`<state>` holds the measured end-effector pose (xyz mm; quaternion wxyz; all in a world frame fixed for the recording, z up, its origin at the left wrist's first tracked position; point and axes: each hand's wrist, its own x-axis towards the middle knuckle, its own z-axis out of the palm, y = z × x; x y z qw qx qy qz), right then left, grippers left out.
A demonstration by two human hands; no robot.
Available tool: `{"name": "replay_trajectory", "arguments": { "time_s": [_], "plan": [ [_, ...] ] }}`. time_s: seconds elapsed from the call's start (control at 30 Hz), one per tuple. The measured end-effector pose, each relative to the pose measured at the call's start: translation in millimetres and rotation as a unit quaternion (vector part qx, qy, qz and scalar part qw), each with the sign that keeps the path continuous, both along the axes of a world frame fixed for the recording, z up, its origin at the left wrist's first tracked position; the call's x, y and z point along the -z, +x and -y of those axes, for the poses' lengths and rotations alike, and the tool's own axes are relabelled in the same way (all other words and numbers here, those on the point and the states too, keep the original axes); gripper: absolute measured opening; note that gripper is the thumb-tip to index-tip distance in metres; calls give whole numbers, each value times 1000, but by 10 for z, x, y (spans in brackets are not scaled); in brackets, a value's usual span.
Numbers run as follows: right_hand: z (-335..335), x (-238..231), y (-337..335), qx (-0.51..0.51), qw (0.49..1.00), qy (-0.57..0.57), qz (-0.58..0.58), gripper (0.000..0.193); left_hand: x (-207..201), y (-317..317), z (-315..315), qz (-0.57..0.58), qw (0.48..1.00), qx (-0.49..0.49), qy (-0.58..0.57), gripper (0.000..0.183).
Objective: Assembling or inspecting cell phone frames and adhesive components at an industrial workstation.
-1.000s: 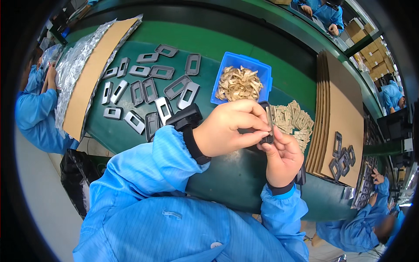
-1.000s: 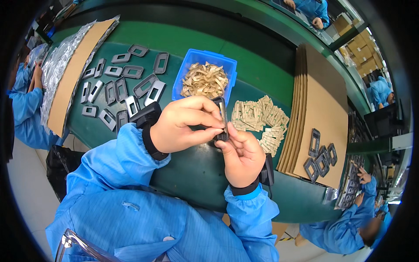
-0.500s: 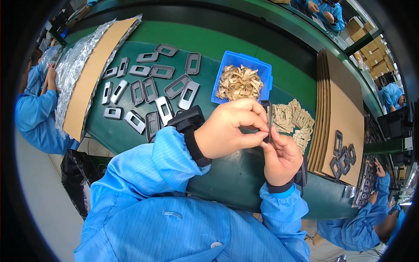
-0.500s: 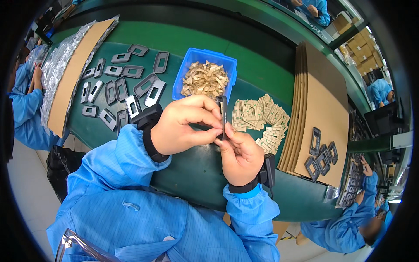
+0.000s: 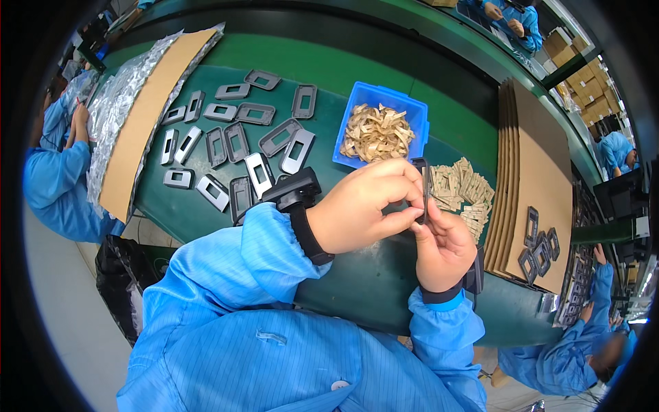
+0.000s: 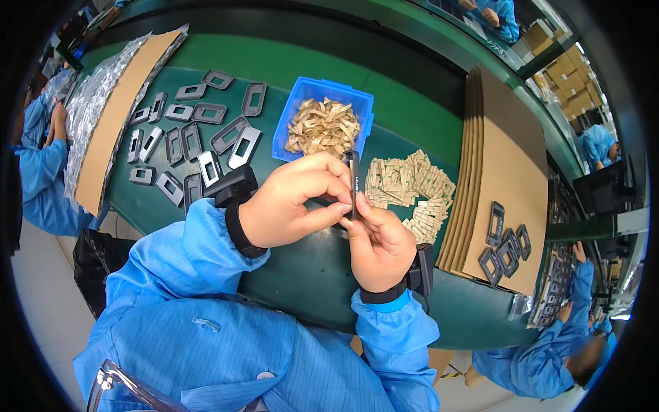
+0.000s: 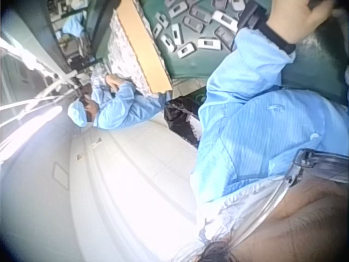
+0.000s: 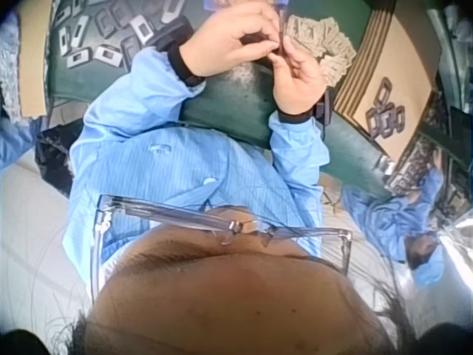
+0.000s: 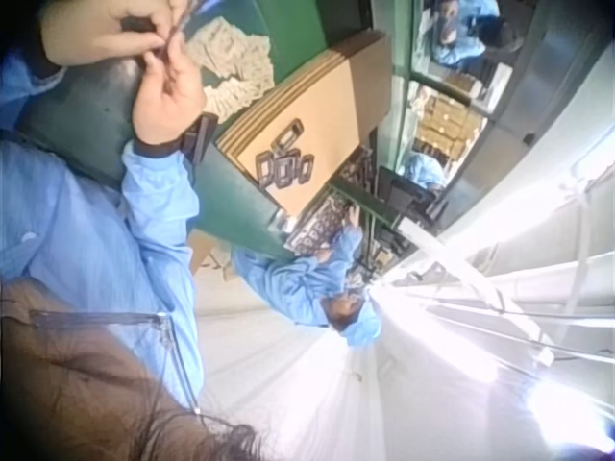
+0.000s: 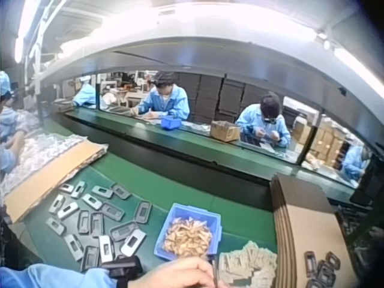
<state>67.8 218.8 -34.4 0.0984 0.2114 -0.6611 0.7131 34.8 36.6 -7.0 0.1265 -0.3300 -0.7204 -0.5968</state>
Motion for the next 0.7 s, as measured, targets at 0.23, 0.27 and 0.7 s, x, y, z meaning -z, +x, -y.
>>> {"name": "replay_trajectory", "arguments": {
  "time_s": [0.23,0.27,0.7],
  "plan": [
    [39,-15,-11,23,999,32,14,35,-66,-18,40,-119,979,-118,-116,16],
    [55,-15,-9,33,999,22,20,35,-74,-52,79,-135,967,-166,-135,16],
    [139,-8,-37,47,999,19,10,33,-62,-520,437,-110,854,-429,-274,16]
  ]
}}
